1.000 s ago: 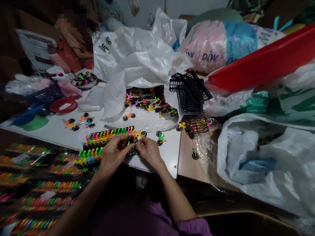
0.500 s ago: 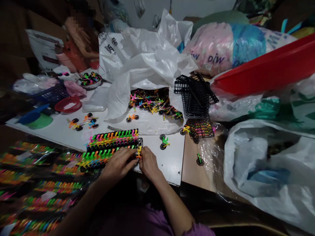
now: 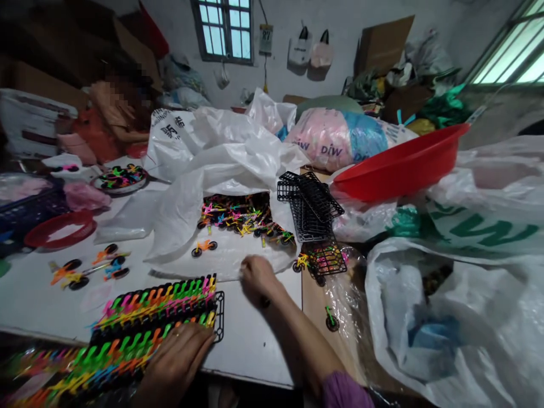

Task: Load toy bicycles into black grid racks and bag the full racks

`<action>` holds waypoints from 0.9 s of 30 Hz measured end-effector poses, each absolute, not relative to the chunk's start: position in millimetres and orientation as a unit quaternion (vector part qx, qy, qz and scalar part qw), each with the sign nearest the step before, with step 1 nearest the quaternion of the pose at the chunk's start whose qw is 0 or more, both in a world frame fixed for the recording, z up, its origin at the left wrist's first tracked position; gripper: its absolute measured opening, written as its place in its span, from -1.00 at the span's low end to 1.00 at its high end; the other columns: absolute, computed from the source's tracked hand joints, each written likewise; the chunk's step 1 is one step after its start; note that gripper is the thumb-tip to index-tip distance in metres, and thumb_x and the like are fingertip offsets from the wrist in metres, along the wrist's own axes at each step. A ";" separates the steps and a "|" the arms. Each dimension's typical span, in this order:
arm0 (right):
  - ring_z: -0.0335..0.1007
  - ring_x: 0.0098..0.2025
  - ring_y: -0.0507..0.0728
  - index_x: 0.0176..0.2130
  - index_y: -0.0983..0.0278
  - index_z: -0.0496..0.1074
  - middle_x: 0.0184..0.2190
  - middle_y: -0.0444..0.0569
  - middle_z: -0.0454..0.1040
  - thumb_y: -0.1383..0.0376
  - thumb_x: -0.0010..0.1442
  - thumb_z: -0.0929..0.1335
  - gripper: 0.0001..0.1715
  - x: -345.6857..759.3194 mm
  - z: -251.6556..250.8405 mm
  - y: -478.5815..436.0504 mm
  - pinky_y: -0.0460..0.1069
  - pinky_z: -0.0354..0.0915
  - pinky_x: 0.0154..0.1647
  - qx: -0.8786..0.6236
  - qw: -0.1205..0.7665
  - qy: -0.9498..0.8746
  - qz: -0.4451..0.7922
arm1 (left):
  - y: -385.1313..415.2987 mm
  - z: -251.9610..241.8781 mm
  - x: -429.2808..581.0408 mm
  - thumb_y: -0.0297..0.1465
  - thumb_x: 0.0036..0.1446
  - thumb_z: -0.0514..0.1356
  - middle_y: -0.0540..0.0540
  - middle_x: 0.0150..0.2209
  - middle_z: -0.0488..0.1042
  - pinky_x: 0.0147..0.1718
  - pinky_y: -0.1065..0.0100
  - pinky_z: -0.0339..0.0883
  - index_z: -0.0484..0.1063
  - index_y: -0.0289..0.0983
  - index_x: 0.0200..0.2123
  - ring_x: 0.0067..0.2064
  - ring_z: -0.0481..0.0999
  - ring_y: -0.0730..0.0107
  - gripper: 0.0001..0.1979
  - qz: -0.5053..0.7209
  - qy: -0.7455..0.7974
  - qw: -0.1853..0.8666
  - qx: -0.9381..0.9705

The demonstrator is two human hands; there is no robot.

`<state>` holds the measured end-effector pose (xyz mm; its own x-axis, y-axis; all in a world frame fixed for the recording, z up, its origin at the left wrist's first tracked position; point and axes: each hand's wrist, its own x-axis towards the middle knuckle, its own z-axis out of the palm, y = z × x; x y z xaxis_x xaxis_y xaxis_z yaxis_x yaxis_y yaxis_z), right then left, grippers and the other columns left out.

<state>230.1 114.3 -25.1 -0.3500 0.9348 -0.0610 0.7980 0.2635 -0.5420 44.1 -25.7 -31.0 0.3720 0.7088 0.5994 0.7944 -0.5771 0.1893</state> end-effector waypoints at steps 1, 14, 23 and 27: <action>0.38 -0.21 0.12 -0.10 0.34 0.37 -0.20 0.10 0.46 0.30 0.18 0.22 -0.70 231.3 -19.7 135.1 -0.08 0.19 -0.28 -0.616 0.130 -0.757 0.177 | -26.1 -31.5 43.1 -0.44 0.24 -0.03 -0.06 -0.35 0.46 -0.14 0.27 0.22 0.39 -0.25 -0.26 -0.27 0.43 0.36 -0.80 -0.320 -0.453 0.069 -0.829; 0.40 -0.21 0.17 -0.13 0.26 0.32 -0.24 0.04 0.48 0.23 0.16 0.22 -0.72 226.3 -34.7 129.8 -0.06 0.14 -0.34 -0.661 0.056 -0.732 0.159 | 25.2 -3.7 48.2 -0.51 0.17 0.01 -0.13 -0.31 0.43 -0.25 0.21 0.24 0.40 -0.27 -0.27 -0.25 0.39 0.23 -0.82 -0.228 -0.511 0.059 -0.827; 0.37 -0.18 0.19 -0.19 0.31 0.40 -0.22 0.14 0.47 0.21 0.19 0.22 -0.71 221.8 -32.2 119.1 -0.03 0.14 -0.27 -0.671 0.028 -0.726 0.149 | 23.8 -1.4 45.8 -0.43 0.19 0.02 -0.14 -0.25 0.40 -0.19 0.22 0.24 0.37 -0.30 -0.22 -0.19 0.37 0.24 -0.84 -0.223 -0.532 0.058 -0.814; 0.35 -0.36 0.10 -0.28 0.32 0.42 -0.39 0.02 0.47 0.16 0.16 0.23 -0.69 217.3 -18.5 106.8 -0.08 0.10 -0.39 -0.618 0.135 -0.736 0.239 | 33.2 3.2 45.8 -0.47 0.21 -0.03 -0.10 -0.39 0.36 -0.27 0.28 0.25 0.38 -0.30 -0.35 -0.29 0.35 0.31 -0.80 -0.176 -0.502 0.012 -0.847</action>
<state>217.3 106.8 -18.5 -0.1987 0.9753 -0.0966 0.8465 0.1212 -0.5184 45.8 33.2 3.2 0.4345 0.8455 0.3104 0.8537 -0.4964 0.1573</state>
